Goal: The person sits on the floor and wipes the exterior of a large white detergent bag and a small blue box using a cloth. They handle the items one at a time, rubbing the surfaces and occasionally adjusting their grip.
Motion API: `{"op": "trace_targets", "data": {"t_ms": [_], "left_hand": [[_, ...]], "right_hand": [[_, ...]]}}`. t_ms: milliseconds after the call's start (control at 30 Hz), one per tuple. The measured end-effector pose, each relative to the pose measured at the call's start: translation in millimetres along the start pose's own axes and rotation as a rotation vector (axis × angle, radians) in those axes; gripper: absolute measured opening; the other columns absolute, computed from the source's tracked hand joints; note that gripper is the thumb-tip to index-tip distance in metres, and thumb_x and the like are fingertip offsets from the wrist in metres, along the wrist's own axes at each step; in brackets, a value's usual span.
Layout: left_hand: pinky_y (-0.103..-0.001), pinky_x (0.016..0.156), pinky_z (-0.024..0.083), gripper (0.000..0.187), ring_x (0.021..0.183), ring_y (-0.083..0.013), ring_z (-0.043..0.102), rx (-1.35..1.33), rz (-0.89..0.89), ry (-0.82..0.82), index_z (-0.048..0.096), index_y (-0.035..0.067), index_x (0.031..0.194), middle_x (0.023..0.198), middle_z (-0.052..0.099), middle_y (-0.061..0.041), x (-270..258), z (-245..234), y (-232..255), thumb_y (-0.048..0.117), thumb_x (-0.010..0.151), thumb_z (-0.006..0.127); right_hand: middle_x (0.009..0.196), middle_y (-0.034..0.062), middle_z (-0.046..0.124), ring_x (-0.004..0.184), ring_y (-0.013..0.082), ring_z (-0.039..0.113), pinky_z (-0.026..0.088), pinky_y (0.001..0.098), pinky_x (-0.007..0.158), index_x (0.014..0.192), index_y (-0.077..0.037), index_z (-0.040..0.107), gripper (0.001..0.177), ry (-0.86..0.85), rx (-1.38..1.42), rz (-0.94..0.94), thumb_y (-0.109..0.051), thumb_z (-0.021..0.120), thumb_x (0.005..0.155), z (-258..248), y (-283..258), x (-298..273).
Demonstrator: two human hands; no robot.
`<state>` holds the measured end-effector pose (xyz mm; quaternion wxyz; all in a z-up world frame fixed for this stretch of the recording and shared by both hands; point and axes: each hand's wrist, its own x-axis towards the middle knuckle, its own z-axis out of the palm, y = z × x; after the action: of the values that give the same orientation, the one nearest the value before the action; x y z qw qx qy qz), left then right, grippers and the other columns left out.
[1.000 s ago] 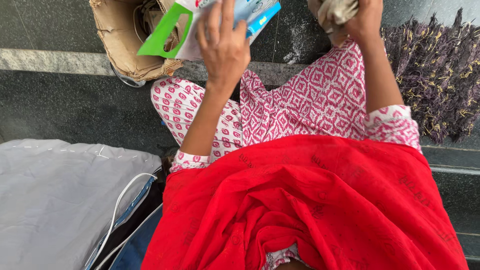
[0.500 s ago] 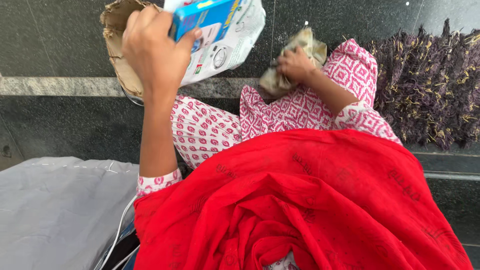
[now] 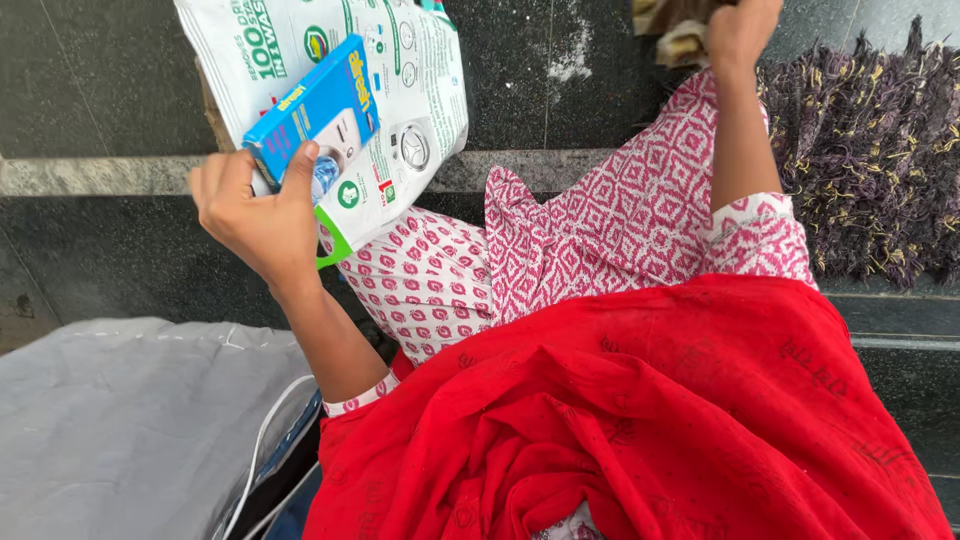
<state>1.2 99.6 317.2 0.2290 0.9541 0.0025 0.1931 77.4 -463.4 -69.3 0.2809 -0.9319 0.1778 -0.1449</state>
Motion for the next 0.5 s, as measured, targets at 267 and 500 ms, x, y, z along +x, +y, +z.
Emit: {"op": "trace_targets", "data": {"t_ms": [267,500], "left_hand": [[-0.046,0.077,0.047,0.04,0.093,-0.0309,0.062,0.063,-0.096,-0.053,0.066,-0.002,0.1,0.098,0.062,-0.011,-2.5,-5.5,4.1,0.019,0.084,0.096],[-0.037,0.066,0.044,0.024,0.074,-0.0216,0.06,-0.095,-0.077,-0.017,0.072,-0.001,0.094,0.085,0.06,-0.009,-8.5,-18.2,35.2,0.004,0.083,0.094]], "right_hand": [[0.153,0.0242,0.034,0.127,0.0495,0.047,0.056,0.0484,0.095,0.14,-0.016,0.06,0.072,-0.25,-0.194,0.047,0.013,0.069,0.075,90.3,-82.5,-32.5],[0.141,0.0186,0.06,0.125,0.0342,0.06,0.053,0.0484,0.107,0.139,-0.015,0.069,0.063,-0.303,0.351,-0.265,0.014,0.059,0.083,115.5,-226.0,-39.5]]}}
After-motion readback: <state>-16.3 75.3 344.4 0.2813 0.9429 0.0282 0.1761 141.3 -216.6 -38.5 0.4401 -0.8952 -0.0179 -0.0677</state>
